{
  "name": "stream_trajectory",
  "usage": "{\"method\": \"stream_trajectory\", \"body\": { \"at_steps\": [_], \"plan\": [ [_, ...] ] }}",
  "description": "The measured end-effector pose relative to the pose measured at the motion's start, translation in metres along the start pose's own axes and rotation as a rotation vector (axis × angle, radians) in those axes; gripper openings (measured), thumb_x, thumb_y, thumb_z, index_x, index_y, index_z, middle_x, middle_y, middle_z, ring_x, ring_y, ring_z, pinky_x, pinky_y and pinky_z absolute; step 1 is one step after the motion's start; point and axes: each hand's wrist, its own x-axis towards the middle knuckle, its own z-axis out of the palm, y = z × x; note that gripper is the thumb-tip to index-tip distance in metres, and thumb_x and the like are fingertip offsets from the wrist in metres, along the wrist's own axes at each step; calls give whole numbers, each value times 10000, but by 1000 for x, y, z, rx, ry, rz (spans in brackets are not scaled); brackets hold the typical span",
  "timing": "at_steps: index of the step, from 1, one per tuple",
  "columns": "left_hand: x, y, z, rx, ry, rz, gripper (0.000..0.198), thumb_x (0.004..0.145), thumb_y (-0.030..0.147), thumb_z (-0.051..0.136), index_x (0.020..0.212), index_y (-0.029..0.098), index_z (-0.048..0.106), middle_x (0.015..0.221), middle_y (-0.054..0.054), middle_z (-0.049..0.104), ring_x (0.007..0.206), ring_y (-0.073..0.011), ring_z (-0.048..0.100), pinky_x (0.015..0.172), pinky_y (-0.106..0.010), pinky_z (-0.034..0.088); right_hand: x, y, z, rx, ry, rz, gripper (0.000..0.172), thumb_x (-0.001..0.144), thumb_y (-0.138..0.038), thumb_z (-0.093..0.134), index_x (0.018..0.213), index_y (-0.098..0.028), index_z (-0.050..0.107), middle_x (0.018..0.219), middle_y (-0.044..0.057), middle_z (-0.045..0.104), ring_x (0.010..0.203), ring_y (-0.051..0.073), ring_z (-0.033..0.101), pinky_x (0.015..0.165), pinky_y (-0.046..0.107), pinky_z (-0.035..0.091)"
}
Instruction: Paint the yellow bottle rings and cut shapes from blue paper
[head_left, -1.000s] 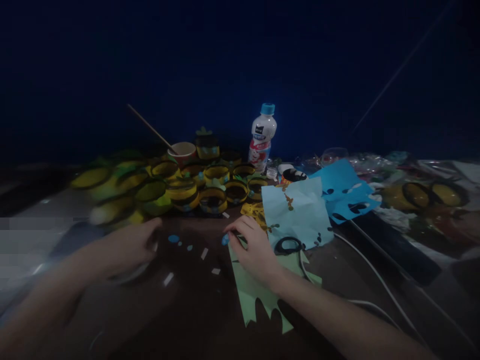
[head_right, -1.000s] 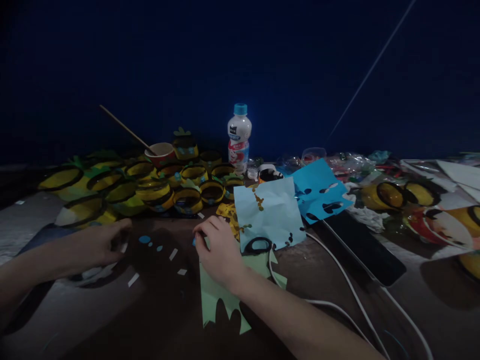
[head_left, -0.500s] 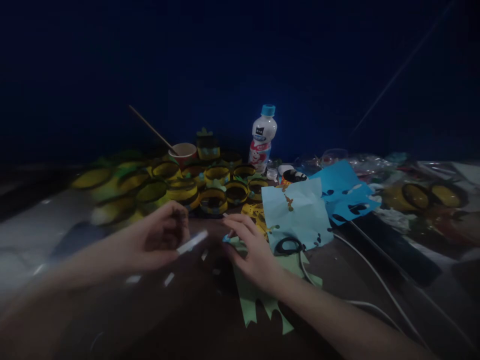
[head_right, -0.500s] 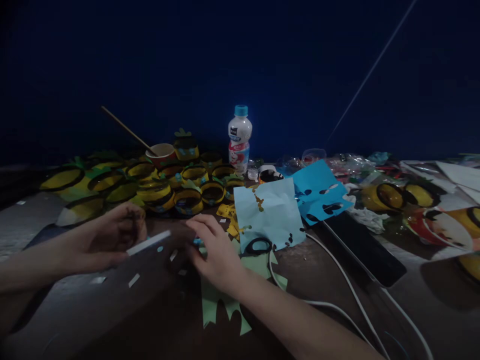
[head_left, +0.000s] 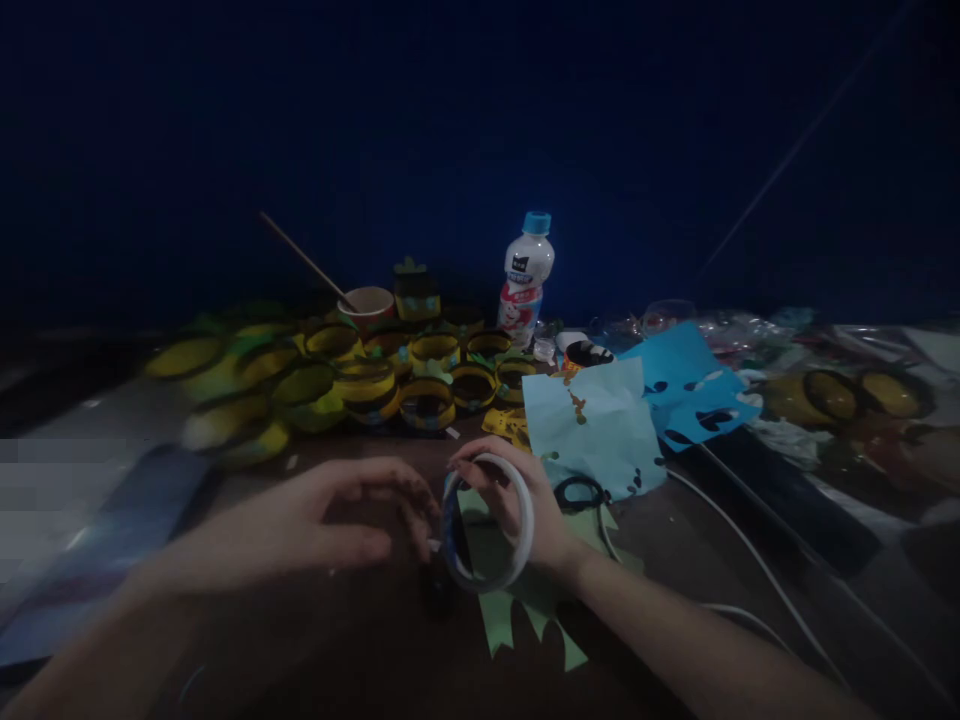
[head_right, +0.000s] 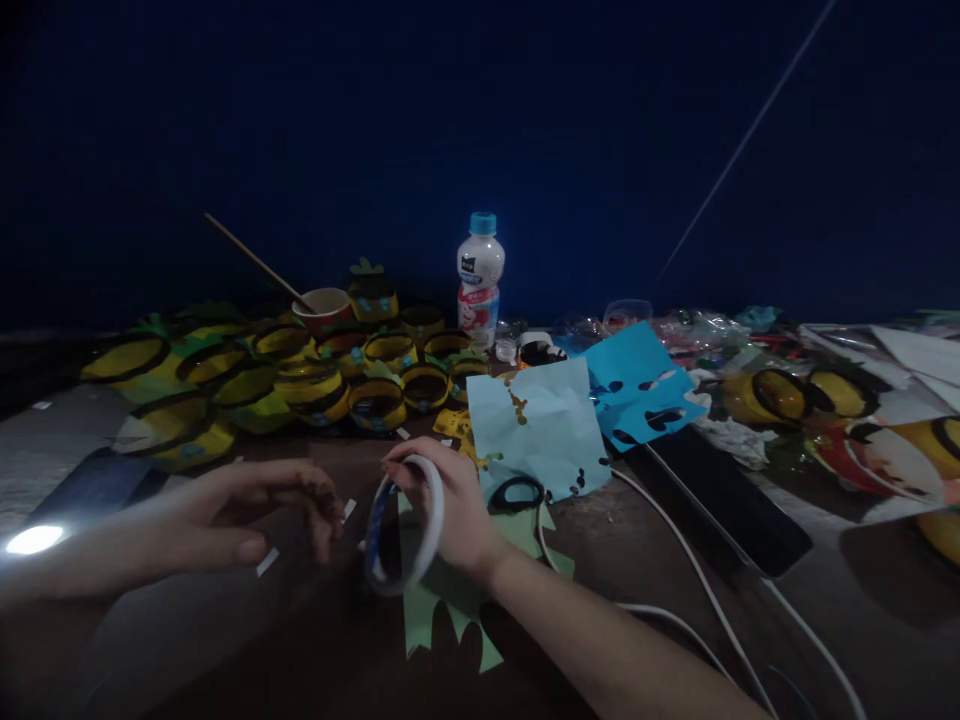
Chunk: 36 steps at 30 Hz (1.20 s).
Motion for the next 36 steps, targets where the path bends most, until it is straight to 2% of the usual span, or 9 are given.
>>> {"method": "stream_trajectory", "body": {
  "at_steps": [3,6,8,13,17,22,26,30,36],
  "plan": [
    [0,3,9,-48,7,-132,391,744,331,626,1116,287,516,1174,9,591,1092,-208,529,868,-262,439,0,-3,-1,52,20,96,89,821,-250,546,804,-194,613,723,-1,603,652,125,560,611,232,448],
    [3,3,20,19,29,-179,479,710,334,654,1161,300,495,1231,23,547,1153,-210,472,895,-255,414,2,-5,0,52,44,149,70,797,-236,567,777,-194,620,719,-6,611,658,125,572,620,231,457],
    [5,3,25,69,20,-178,463,695,310,666,1136,295,526,1196,29,561,1117,-200,492,904,-256,400,3,-6,1,38,72,189,61,779,-228,577,758,-190,621,707,-5,617,636,126,577,607,237,465],
    [11,4,28,164,-4,-86,132,762,283,579,851,250,672,894,27,627,879,-160,575,803,-237,424,6,-3,4,26,79,228,93,760,-241,579,816,-185,628,721,14,632,643,146,591,628,275,485],
    [11,6,24,163,29,-107,175,790,337,542,838,243,682,842,22,649,829,-156,590,761,-227,430,4,3,5,100,87,112,247,766,-223,566,1012,-207,563,847,33,623,808,171,599,752,312,481],
    [12,1,19,117,88,-130,150,798,276,532,868,246,662,863,43,679,833,-150,603,762,-224,429,0,2,2,-55,91,-87,413,780,-143,531,1175,-230,448,1097,79,504,940,188,540,804,350,464],
    [13,-8,10,74,27,-47,179,824,298,506,865,228,665,883,7,674,851,-173,603,781,-259,436,2,1,0,-130,125,-145,323,801,-136,515,1106,-243,530,1068,69,511,971,198,516,846,369,441],
    [11,-16,-2,54,-7,52,170,816,272,523,842,219,683,973,-24,661,967,-211,573,870,-300,408,4,6,2,-76,119,-81,223,851,-169,461,1016,-235,596,982,56,598,929,189,561,817,347,455],
    [6,-9,-6,71,-50,-5,142,769,305,578,840,205,650,890,-13,656,855,-189,584,772,-245,428,2,4,3,-13,99,-91,226,873,-164,446,1007,-242,611,949,55,605,870,175,573,748,315,471]
  ]
}}
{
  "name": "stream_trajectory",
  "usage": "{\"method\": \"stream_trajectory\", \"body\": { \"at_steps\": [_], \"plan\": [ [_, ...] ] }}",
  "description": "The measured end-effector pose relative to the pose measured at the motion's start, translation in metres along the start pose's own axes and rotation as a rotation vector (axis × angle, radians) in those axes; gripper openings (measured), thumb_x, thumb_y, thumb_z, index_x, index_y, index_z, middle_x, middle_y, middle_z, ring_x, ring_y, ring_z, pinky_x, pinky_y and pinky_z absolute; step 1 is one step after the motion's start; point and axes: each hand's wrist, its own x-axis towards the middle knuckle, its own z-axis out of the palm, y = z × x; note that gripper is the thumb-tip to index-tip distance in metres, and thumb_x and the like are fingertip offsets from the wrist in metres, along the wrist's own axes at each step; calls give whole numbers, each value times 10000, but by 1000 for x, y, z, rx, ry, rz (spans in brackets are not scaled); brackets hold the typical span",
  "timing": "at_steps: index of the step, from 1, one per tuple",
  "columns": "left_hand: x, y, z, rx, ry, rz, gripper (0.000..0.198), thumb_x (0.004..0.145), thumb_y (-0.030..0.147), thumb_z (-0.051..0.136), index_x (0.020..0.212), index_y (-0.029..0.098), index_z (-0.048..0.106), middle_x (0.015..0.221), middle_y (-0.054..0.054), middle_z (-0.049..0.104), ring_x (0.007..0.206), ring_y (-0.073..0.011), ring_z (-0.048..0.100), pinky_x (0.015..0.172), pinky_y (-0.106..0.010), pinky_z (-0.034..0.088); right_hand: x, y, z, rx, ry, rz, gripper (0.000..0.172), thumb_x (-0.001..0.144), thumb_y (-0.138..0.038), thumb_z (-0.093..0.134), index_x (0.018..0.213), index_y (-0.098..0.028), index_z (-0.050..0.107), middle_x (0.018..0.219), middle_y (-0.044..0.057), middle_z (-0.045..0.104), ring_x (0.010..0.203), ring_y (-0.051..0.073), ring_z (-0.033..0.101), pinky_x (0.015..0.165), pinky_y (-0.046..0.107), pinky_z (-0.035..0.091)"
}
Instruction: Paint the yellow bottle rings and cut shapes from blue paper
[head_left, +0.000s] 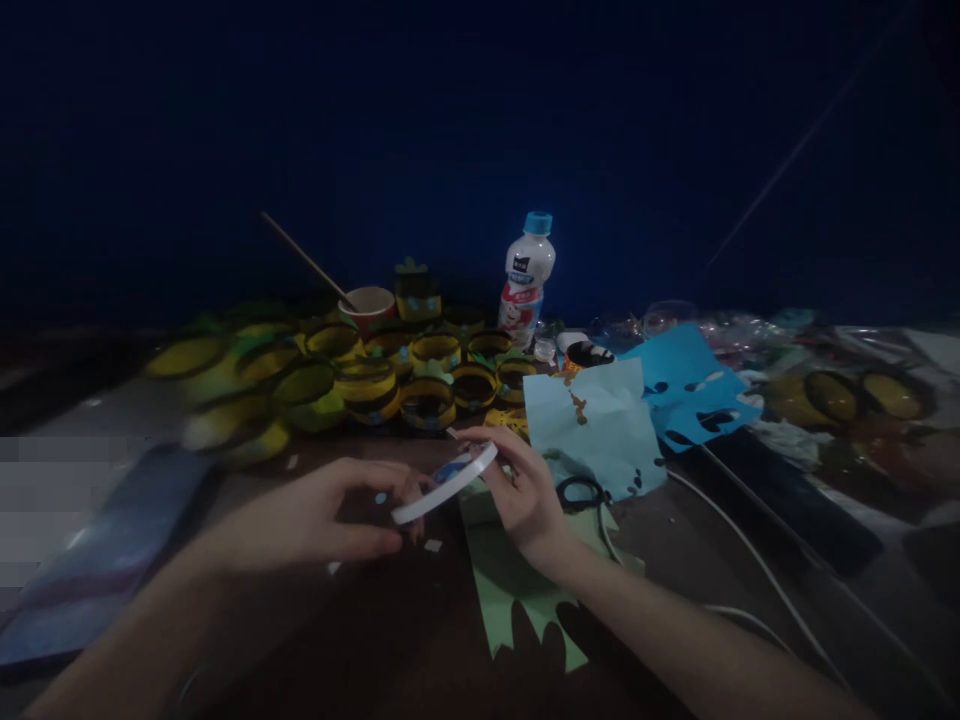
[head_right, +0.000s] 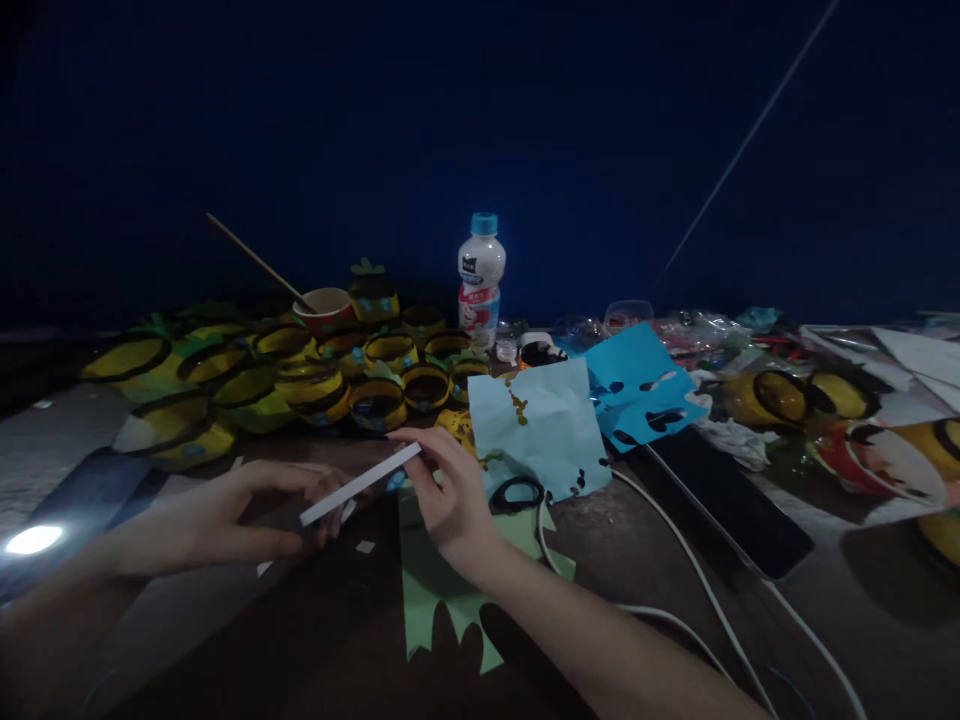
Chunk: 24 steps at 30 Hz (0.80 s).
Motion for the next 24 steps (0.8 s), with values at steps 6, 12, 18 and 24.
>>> {"method": "stream_trajectory", "body": {
  "at_steps": [6,12,18,24],
  "plan": [
    [3,-4,4,14,30,-58,277,818,411,484,822,204,668,789,-3,649,737,-166,577,655,-226,422,-1,-6,-2,-30,-30,-51,271,868,-130,462,1047,-278,602,951,41,578,896,173,553,782,327,462],
    [1,19,11,2,54,-174,221,825,331,483,853,200,659,784,2,667,741,-165,593,649,-219,432,0,-4,-3,-97,-63,-30,311,863,-112,448,1085,-283,582,976,49,535,921,184,536,823,354,449],
    [5,20,23,6,188,-177,193,827,311,470,739,181,583,613,26,611,576,-122,563,535,-200,410,-3,-2,-1,-46,-8,-21,445,749,-63,509,1156,-228,435,1083,74,466,956,188,529,831,351,466],
    [14,2,33,95,258,-150,110,782,274,521,868,210,545,737,21,660,658,-156,617,612,-240,449,-5,-13,-3,-31,-102,-157,376,771,-137,534,1124,-220,434,1185,85,458,1140,213,436,976,392,364]
  ]
}}
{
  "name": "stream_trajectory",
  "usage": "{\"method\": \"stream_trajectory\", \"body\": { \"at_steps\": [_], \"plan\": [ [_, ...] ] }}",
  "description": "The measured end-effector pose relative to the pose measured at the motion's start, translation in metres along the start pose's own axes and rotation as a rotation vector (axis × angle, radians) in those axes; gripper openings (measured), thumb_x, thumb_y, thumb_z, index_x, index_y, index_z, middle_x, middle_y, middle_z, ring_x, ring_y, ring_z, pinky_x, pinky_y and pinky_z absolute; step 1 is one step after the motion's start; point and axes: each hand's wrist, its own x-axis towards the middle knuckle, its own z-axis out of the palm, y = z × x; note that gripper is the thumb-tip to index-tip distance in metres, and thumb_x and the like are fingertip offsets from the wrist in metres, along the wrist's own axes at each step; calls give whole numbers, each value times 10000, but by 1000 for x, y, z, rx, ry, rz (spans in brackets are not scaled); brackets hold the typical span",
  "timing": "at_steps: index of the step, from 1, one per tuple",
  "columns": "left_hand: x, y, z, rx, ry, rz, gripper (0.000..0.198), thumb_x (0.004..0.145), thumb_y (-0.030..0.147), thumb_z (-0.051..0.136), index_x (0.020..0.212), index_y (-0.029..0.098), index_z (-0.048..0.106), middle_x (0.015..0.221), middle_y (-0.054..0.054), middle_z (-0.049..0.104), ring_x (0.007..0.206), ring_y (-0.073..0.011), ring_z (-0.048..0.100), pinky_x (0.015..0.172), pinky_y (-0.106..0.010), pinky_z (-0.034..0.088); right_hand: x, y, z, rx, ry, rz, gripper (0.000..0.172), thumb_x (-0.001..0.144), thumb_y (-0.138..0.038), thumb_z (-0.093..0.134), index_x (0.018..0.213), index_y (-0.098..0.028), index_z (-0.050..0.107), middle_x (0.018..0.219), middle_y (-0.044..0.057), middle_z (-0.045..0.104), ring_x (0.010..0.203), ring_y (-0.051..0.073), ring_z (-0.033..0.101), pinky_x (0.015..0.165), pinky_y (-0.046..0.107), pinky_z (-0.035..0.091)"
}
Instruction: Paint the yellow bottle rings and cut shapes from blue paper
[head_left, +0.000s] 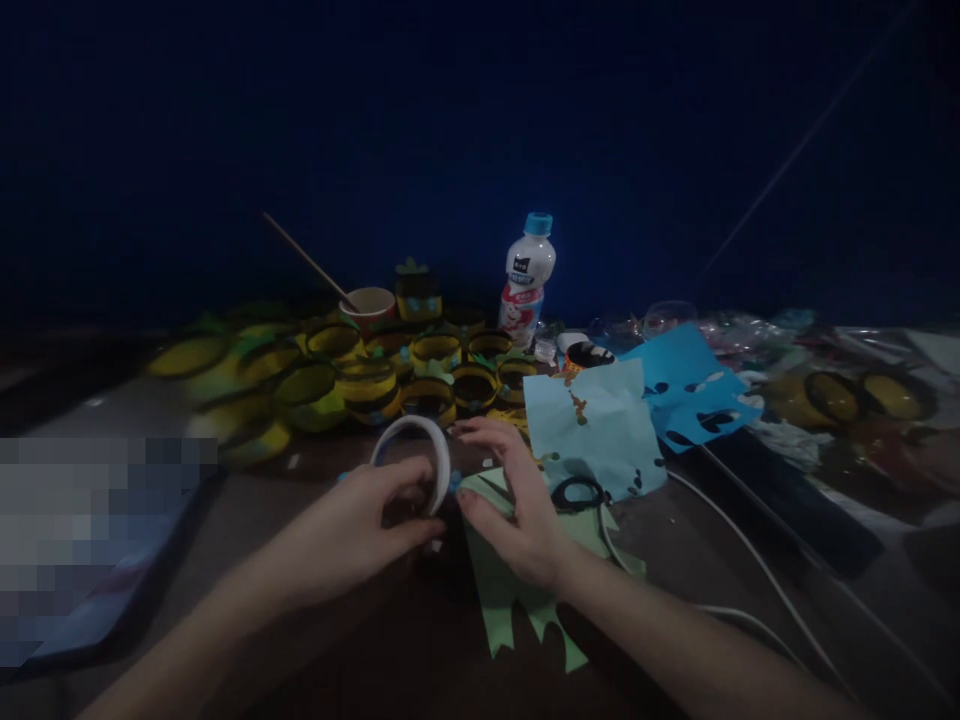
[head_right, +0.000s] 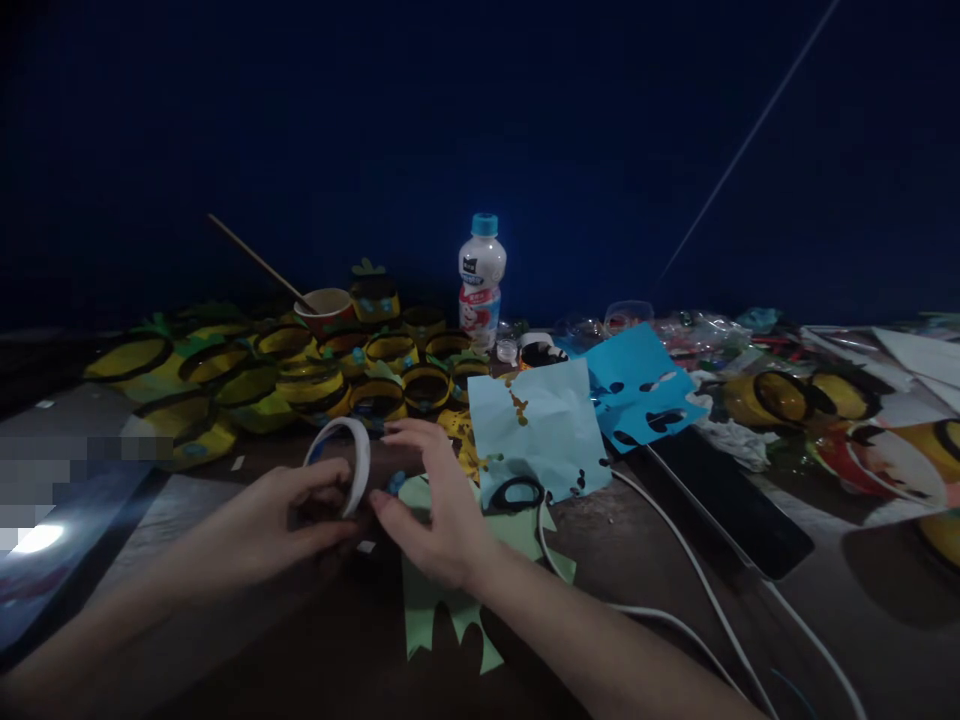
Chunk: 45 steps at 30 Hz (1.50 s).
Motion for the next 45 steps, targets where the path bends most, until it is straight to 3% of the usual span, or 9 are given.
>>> {"method": "stream_trajectory", "body": {
  "at_steps": [5,11,22,27,33,39,45],
  "plan": [
    [2,-4,8,-34,8,21,138,746,214,540,883,208,544,795,13,661,724,-168,624,647,-252,460,-1,0,0,-20,-97,-66,349,781,-215,591,1101,-235,453,1201,83,484,1153,211,441,966,384,377],
    [3,-7,13,5,29,29,247,750,267,564,989,215,531,863,-7,666,778,-195,630,659,-275,457,-2,2,2,-16,-98,-96,270,800,-163,563,1035,-256,467,1204,71,504,1144,202,467,953,400,393],
    [3,-10,14,24,53,40,151,736,251,586,872,210,535,822,6,655,753,-187,621,639,-274,443,-2,4,2,-2,-101,-90,188,799,-143,572,910,-245,461,1220,60,522,1143,189,482,953,396,391],
    [4,-9,15,-60,39,6,227,738,259,589,949,213,523,867,-5,663,787,-195,636,672,-282,472,-1,3,3,9,-94,-80,304,797,-140,576,1050,-259,455,1209,63,535,1148,193,479,959,402,386],
    [5,-6,17,-132,20,4,178,760,283,562,918,211,525,885,-5,660,814,-188,633,690,-271,481,-2,2,2,-16,-102,-48,177,809,-141,554,929,-240,470,1199,68,525,1140,196,482,947,395,388],
    [3,-4,13,1,25,-21,191,826,345,444,923,207,535,688,27,608,580,-134,571,532,-225,412,-3,5,3,-15,-34,-42,217,799,-104,535,932,-237,426,1168,79,533,1118,197,496,922,388,413],
    [3,-3,16,146,131,8,215,861,310,363,892,199,545,709,11,617,617,-138,563,579,-231,384,-1,8,3,-125,-39,-100,236,826,-99,507,1018,-232,542,1149,79,553,1098,185,512,922,364,436]
  ]
}}
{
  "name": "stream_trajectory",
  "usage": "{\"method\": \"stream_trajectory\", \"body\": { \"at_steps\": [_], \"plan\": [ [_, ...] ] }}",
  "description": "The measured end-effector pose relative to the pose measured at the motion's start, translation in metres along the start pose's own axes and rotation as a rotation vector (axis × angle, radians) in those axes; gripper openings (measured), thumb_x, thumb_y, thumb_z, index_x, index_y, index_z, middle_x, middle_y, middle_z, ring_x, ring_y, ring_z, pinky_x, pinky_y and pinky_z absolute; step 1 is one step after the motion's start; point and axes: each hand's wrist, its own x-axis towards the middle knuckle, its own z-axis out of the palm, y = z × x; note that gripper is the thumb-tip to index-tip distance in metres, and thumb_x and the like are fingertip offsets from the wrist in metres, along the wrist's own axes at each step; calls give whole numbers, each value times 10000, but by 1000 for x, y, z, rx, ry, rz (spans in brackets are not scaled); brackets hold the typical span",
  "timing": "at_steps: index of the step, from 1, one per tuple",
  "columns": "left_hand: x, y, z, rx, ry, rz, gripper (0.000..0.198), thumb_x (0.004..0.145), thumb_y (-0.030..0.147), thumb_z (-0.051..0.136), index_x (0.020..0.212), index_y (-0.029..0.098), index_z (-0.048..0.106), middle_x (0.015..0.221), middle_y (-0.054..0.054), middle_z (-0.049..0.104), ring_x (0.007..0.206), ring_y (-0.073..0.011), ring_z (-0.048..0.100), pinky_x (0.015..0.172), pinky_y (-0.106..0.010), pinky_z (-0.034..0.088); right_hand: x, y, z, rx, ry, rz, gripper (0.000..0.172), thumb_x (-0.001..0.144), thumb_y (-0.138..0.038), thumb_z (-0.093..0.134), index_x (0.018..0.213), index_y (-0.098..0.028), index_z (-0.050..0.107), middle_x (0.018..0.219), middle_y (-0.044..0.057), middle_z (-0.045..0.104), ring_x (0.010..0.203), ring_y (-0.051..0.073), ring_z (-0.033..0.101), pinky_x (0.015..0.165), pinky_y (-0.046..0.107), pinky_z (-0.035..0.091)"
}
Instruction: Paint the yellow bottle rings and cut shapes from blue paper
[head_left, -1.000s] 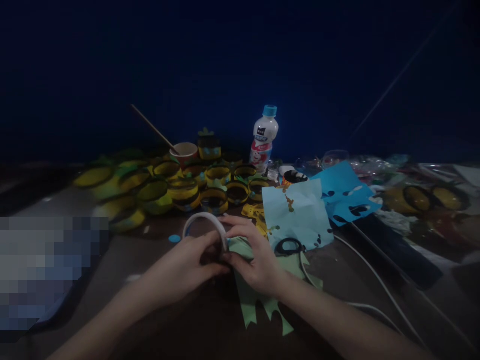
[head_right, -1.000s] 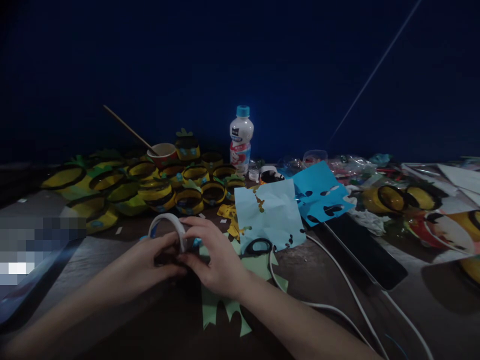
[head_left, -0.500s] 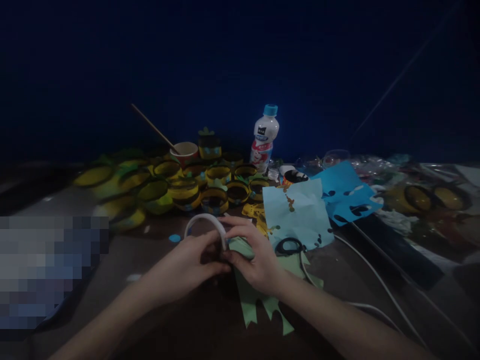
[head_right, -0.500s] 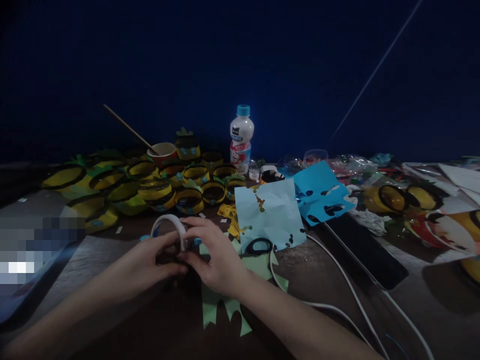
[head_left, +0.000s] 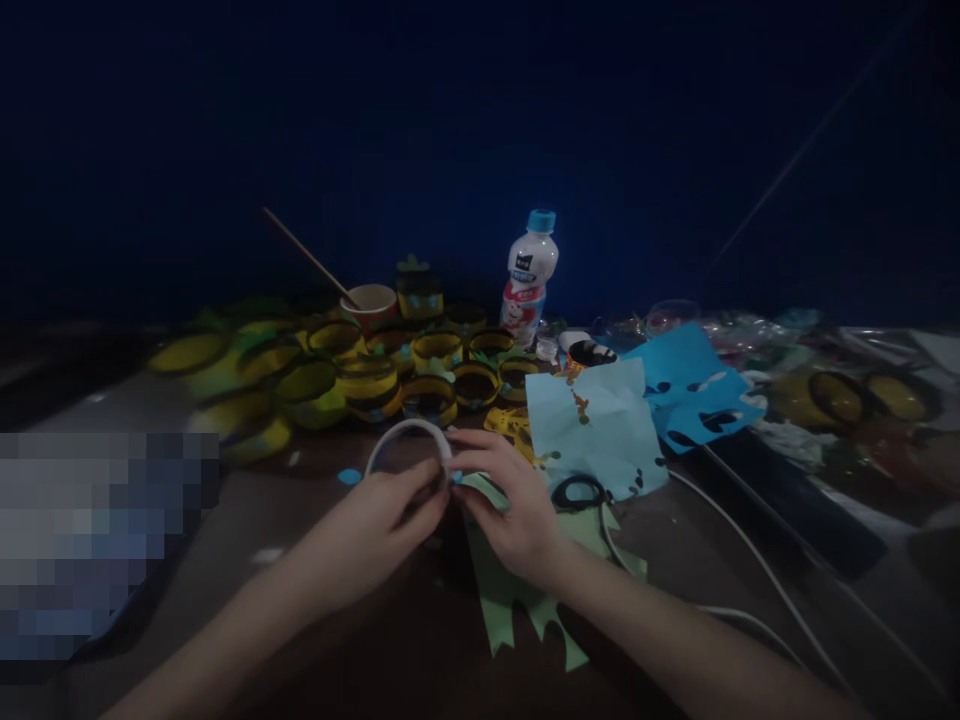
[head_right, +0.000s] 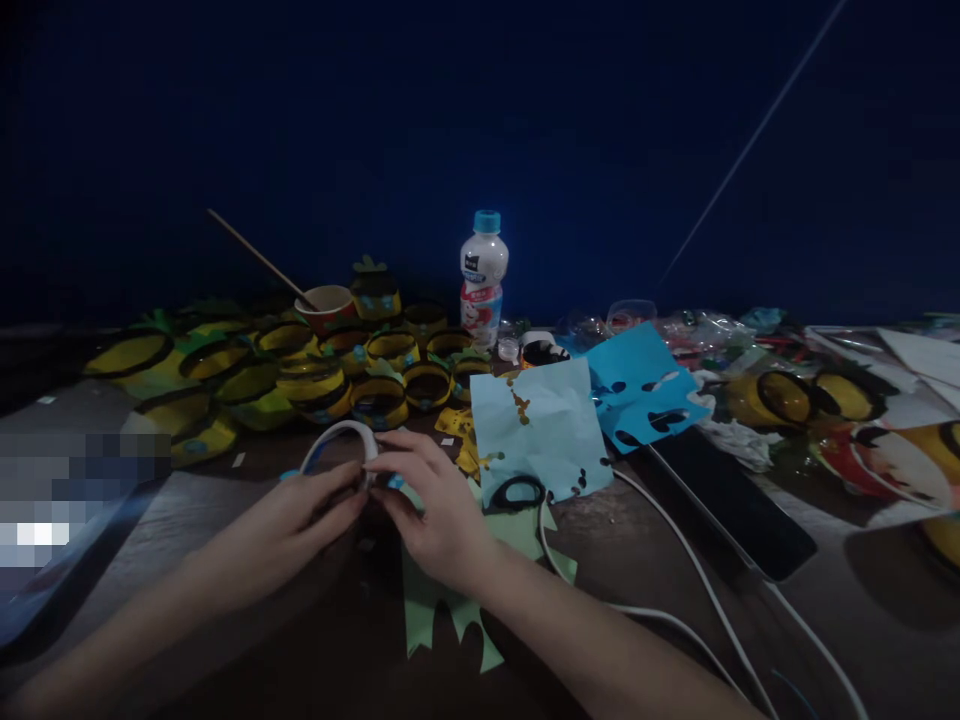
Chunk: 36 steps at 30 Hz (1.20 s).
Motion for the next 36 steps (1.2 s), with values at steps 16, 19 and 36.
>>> {"method": "stream_trajectory", "body": {
  "at_steps": [16,19,36],
  "plan": [
    [1,5,9,99,121,-36,255,817,241,357,708,185,581,661,1,613,612,-150,545,568,-243,367,-2,-2,0,-109,62,-78,169,831,-73,503,877,-206,596,994,81,666,943,163,624,810,318,522],
    [-1,6,10,40,125,-46,247,787,220,368,743,177,607,665,1,628,603,-148,546,555,-235,373,-3,-2,0,-102,18,-86,165,839,-59,471,885,-193,555,1008,94,664,955,159,623,807,302,522],
    [-1,1,13,-194,88,-79,193,740,214,386,624,158,529,581,34,453,569,-116,418,518,-214,329,-6,-5,-1,-69,-78,-93,182,864,-57,382,927,-210,457,1090,100,597,1043,158,561,825,314,490]
  ]
}}
